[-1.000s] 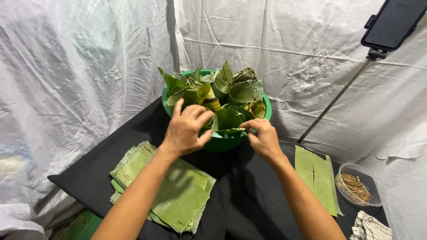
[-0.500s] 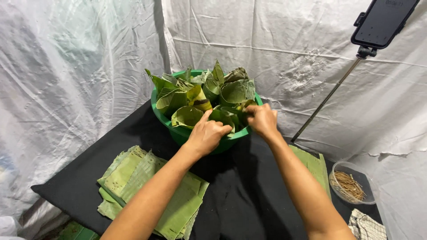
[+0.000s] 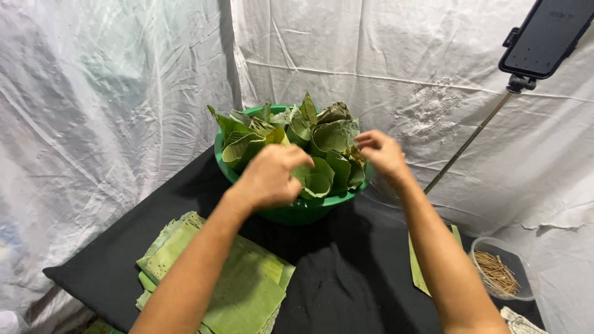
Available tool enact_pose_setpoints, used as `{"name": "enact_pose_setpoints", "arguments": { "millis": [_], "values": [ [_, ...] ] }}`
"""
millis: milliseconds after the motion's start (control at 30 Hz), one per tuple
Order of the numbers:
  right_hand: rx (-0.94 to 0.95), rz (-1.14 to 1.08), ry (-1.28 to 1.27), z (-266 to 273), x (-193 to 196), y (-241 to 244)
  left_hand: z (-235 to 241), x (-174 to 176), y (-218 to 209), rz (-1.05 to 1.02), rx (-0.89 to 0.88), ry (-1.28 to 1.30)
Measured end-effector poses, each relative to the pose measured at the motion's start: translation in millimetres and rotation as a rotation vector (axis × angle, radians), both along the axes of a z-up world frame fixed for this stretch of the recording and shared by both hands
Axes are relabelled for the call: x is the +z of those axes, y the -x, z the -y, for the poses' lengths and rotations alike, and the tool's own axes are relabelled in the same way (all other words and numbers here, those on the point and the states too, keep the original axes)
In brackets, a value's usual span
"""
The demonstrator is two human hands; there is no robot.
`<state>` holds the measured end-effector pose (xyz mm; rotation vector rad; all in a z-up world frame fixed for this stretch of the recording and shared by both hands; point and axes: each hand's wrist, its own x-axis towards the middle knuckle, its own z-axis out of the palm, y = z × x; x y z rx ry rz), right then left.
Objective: Cleaning banana leaves with a cloth and folding them into cone shapes for food packaging.
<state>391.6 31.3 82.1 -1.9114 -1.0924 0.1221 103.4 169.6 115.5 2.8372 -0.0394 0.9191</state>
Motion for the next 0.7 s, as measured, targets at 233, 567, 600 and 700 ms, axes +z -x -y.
{"name": "enact_pose_setpoints", "arguments": {
  "millis": [233,567,600,700],
  "values": [
    [-0.071,-0.115,-0.082,-38.9,-19.3,-46.0,-83.3,-18.4,-69.6,-0.107,0.46,-0.061],
    [-0.102,-0.041,0.229,-55.9,-49.4,-57.2,-33.5,-3.9,-75.1,-0.213,0.085,-0.053],
    [-0.095,-0.052,0.221,-52.7,-47.7,-51.1,-33.9,-4.3,-74.3,-0.216,0.066,-0.045],
    [-0.039,-0.018,0.135,-53.1,-40.7,-51.8,-42.5,1.2,-53.1,-0.261,0.21,-0.062]
  ]
}}
